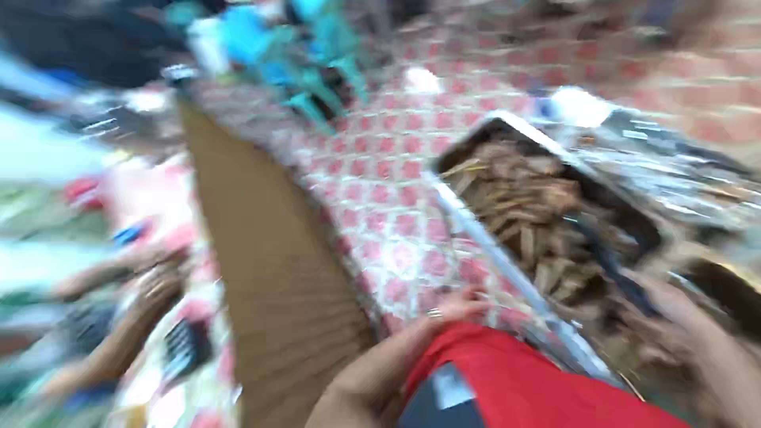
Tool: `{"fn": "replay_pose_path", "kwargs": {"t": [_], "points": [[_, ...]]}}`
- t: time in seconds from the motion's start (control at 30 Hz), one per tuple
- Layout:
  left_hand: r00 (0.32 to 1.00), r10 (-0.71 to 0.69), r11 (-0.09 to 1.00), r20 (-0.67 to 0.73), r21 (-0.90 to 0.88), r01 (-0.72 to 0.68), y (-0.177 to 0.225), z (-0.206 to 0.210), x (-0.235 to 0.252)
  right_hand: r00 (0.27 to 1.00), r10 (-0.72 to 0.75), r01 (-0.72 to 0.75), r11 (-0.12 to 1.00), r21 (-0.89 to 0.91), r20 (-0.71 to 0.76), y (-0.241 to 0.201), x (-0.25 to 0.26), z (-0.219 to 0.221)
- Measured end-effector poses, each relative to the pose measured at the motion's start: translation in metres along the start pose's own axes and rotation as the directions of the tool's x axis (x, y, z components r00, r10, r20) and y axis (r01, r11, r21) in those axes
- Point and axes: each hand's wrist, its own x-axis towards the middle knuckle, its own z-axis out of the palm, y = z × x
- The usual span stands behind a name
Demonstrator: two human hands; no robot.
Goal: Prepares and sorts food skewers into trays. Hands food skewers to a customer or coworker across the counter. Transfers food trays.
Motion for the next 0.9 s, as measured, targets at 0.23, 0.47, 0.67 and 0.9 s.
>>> {"fn": "replay_pose_path", "kwargs": {"t": [0.23,0.47,0.67,0.9], "points": [[0.996,0.081,0.988,-0.029,0.135,-0.076,0.010,0.071,0.023,0.998,-0.006,0.020,0.964,-0.264,0.055,-0.015,-0.010,0.002],[0.995,0.055,0.722,-0.077,0.692,0.014,0.040,0.093,0.081,0.999,0.009,-0.003,0.991,-0.133,0.047,0.002,0.051,-0.018],[0.991,0.046,0.464,-0.124,0.881,0.089,0.055,0.125,0.135,0.997,-0.005,0.014,0.992,-0.125,0.074,0.012,0.048,-0.033],[0.991,-0.025,0.318,-0.128,0.939,0.130,0.051,0.149,0.159,0.995,0.070,-0.067,0.997,-0.047,0.071,0.027,0.029,-0.073]]}}
